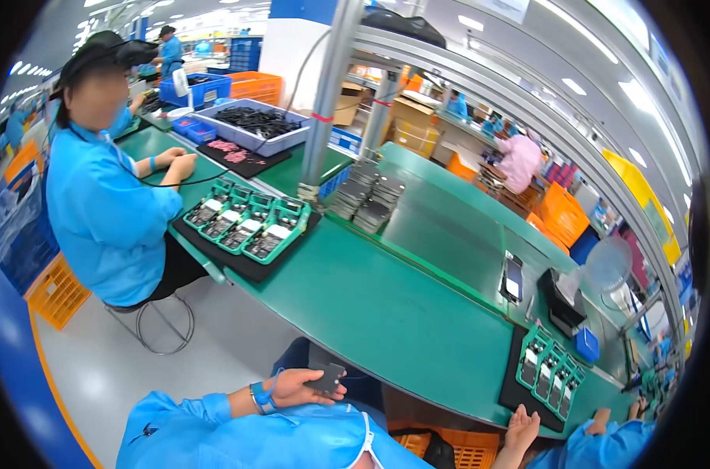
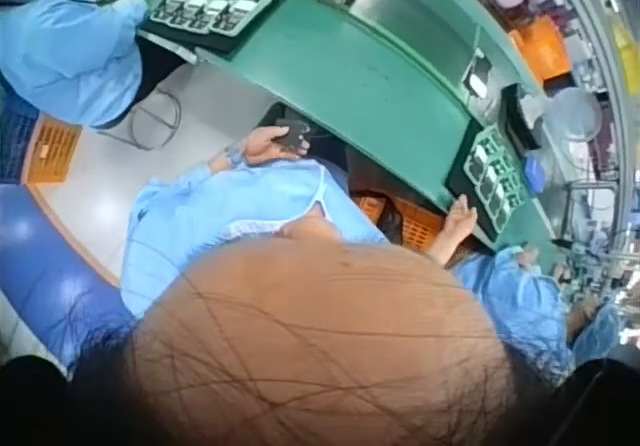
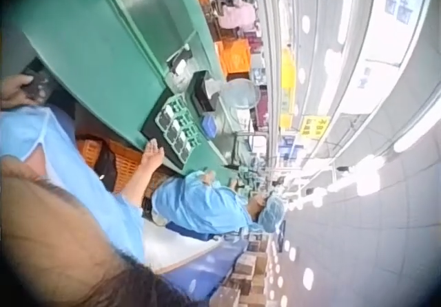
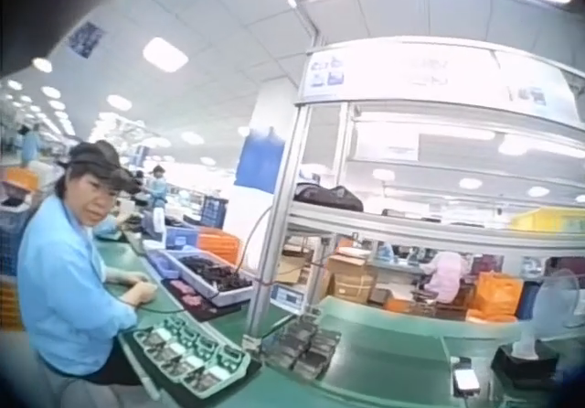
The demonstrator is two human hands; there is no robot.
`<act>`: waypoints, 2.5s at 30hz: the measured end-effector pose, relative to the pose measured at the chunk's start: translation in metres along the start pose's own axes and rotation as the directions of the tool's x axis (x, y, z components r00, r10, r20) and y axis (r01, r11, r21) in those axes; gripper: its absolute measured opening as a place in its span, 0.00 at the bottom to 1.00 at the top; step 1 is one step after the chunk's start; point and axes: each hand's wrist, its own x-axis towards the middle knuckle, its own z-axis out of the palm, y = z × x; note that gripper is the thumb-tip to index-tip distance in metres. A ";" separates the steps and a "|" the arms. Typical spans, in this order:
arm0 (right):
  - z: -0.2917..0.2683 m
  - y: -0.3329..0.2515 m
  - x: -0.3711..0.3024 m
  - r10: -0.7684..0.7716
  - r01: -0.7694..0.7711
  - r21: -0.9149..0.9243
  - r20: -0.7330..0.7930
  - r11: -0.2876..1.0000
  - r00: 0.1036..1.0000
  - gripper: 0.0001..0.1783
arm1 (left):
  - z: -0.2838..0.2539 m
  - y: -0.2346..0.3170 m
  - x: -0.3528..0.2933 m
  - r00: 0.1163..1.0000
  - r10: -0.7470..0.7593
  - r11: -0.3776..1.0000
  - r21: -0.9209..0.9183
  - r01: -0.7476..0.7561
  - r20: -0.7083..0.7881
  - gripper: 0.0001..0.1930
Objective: The person assembles electronic components into device housings by hand, taking PCBs and batteries from a component tray and inserting them into the housings to create finished assemblies.
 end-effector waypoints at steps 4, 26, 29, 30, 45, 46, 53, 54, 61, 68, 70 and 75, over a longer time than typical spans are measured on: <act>0.057 0.058 -0.082 -0.113 0.209 -0.195 0.413 0.958 0.904 0.19 | -0.080 -0.028 -0.012 0.993 -0.032 0.999 -0.031 0.028 -0.117 0.24; 0.413 0.323 -0.373 0.816 -0.317 -0.774 0.577 0.549 0.005 0.06 | -0.176 -0.028 -0.075 0.939 -0.119 0.945 -0.328 0.008 -0.321 0.25; 0.425 0.332 -0.367 0.845 -0.268 -0.811 0.534 0.520 0.024 0.03 | -0.182 -0.028 -0.072 0.946 -0.102 0.949 -0.316 0.000 -0.309 0.25; 0.426 0.331 -0.368 0.853 -0.226 -0.828 0.520 0.513 0.030 0.02 | -0.183 -0.028 -0.071 0.948 -0.089 0.951 -0.310 -0.011 -0.305 0.26; 0.268 0.188 -0.240 0.658 -0.160 -0.652 0.658 0.741 0.366 0.07 | -0.183 -0.038 -0.063 0.936 -0.070 0.945 -0.324 -0.048 -0.344 0.24; 0.252 0.177 -0.225 0.640 -0.128 -0.660 0.635 0.740 0.432 0.07 | -0.187 -0.040 -0.060 0.943 -0.078 0.936 -0.350 -0.043 -0.323 0.22; 0.169 0.125 -0.143 0.358 -0.030 -0.532 0.526 0.846 0.771 0.13 | -0.200 -0.046 -0.019 0.923 -0.118 0.971 -0.239 0.030 -0.365 0.23; 0.168 0.124 -0.149 0.296 -0.003 -0.495 0.515 0.869 0.804 0.14 | -0.202 -0.046 -0.012 0.917 -0.124 0.975 -0.219 0.041 -0.378 0.23; 0.161 0.137 -0.145 0.079 0.287 -0.496 0.594 0.820 0.801 0.15 | -0.196 -0.056 0.014 0.901 -0.109 0.994 -0.067 0.089 -0.419 0.22; 0.155 0.150 -0.195 -0.342 0.742 -0.193 0.794 0.642 0.503 0.13 | -0.127 -0.033 -0.018 0.973 -0.018 0.981 -0.192 -0.027 -0.229 0.25; 0.159 0.147 -0.219 -0.199 0.880 -0.088 0.959 0.468 0.202 0.10 | -0.107 -0.024 -0.020 0.990 0.102 0.933 -0.354 -0.061 0.099 0.26; 0.174 0.174 -0.247 0.112 0.883 0.199 0.956 0.425 -0.270 0.26 | -0.042 -0.002 -0.006 0.986 0.130 0.978 -0.179 -0.110 0.105 0.26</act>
